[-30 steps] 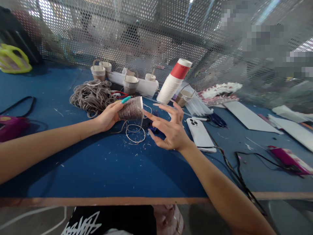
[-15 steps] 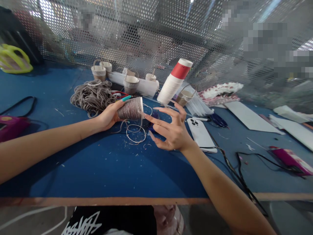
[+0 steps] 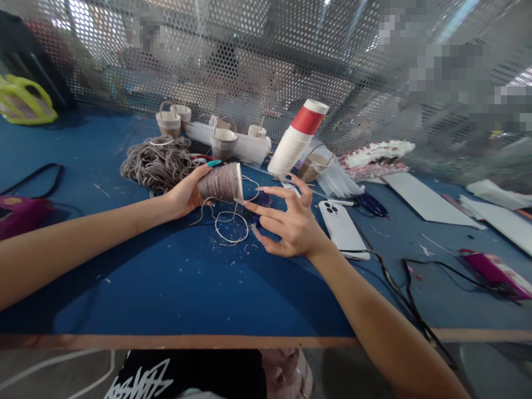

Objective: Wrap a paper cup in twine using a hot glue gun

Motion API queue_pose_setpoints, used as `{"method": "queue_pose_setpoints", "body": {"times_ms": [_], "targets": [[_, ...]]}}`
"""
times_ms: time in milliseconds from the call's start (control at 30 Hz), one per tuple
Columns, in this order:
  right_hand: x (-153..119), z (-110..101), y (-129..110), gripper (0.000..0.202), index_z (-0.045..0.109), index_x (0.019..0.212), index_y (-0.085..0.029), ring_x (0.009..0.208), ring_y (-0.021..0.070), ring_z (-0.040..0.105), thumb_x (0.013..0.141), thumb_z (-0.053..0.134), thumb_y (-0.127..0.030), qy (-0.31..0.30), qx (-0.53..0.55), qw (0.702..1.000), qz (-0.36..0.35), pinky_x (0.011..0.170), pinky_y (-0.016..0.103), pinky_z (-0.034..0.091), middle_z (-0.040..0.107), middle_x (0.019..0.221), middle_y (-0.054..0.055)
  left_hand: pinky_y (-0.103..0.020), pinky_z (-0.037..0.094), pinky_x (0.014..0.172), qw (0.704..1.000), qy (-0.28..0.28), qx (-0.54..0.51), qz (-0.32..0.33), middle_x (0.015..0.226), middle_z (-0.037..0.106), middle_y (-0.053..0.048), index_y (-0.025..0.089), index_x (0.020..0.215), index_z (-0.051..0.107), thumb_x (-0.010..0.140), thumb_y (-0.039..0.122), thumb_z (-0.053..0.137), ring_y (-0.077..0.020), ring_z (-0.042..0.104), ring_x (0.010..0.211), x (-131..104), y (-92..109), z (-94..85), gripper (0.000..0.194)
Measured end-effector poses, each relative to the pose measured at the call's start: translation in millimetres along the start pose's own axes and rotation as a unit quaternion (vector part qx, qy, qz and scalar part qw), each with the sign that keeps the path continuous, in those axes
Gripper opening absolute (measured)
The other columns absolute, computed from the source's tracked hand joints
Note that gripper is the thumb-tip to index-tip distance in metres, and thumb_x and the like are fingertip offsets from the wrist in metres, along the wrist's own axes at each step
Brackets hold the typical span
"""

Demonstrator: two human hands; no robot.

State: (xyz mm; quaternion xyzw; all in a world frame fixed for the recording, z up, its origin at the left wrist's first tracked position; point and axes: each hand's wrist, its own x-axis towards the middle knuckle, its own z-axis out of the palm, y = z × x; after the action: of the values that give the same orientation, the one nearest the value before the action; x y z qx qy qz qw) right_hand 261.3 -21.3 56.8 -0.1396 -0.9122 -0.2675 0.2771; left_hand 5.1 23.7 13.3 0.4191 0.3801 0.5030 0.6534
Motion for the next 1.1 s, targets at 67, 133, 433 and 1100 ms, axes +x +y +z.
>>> {"method": "queue_pose_setpoints", "body": {"times_ms": [67,133,433,1100], "targets": [[-1.4,1.1,0.9,0.015,0.061,0.068,-0.024,0.116,0.025,0.058,0.082,0.063,-0.026,0.0,0.006,1.0,-0.005,0.115,0.058,0.028,0.076,0.102,-0.006,-0.034,0.058,0.059,1.0,-0.006,0.011,0.002,0.085,0.072,-0.009,0.021,0.127,0.06,0.078,0.06,0.063,-0.026,0.068,0.077,0.0,1.7,-0.7,0.062],[-2.9,1.2,0.7,0.016,0.059,0.066,-0.024,0.105,0.0225,0.061,0.082,0.061,-0.024,0.004,0.017,1.0,-0.001,0.113,0.056,0.032,0.075,0.089,-0.005,-0.032,0.057,0.057,1.0,-0.004,0.022,-0.005,0.082,0.07,-0.009,0.021,0.127,0.059,0.079,0.059,0.061,-0.0239,0.067,0.073,-2.0,4.6,1.4,0.062],[0.1,1.1,-8.2,0.012,0.05,0.094,-0.028,0.119,0.0249,0.052,0.083,0.055,-0.031,0.022,0.038,0.997,0.056,0.114,0.055,0.034,0.07,0.125,0.0,-0.019,0.043,0.039,0.994,0.07,0.017,-0.076,0.067,0.06,-0.003,0.017,0.093,0.063,0.084,0.042,0.058,-0.0128,0.056,0.052,-13.9,17.0,19.7,0.026],[-1.3,0.8,-9.0,0.008,0.06,0.078,-0.026,0.125,0.0258,0.054,0.085,0.056,-0.028,-0.009,0.064,0.996,0.069,0.119,0.059,0.029,0.069,0.129,-0.001,-0.02,0.044,0.038,0.992,0.089,-0.006,-0.094,0.062,0.059,-0.002,0.017,0.087,0.061,0.083,0.038,0.059,-0.0116,0.053,0.047,-10.8,20.0,19.7,0.021]]}}
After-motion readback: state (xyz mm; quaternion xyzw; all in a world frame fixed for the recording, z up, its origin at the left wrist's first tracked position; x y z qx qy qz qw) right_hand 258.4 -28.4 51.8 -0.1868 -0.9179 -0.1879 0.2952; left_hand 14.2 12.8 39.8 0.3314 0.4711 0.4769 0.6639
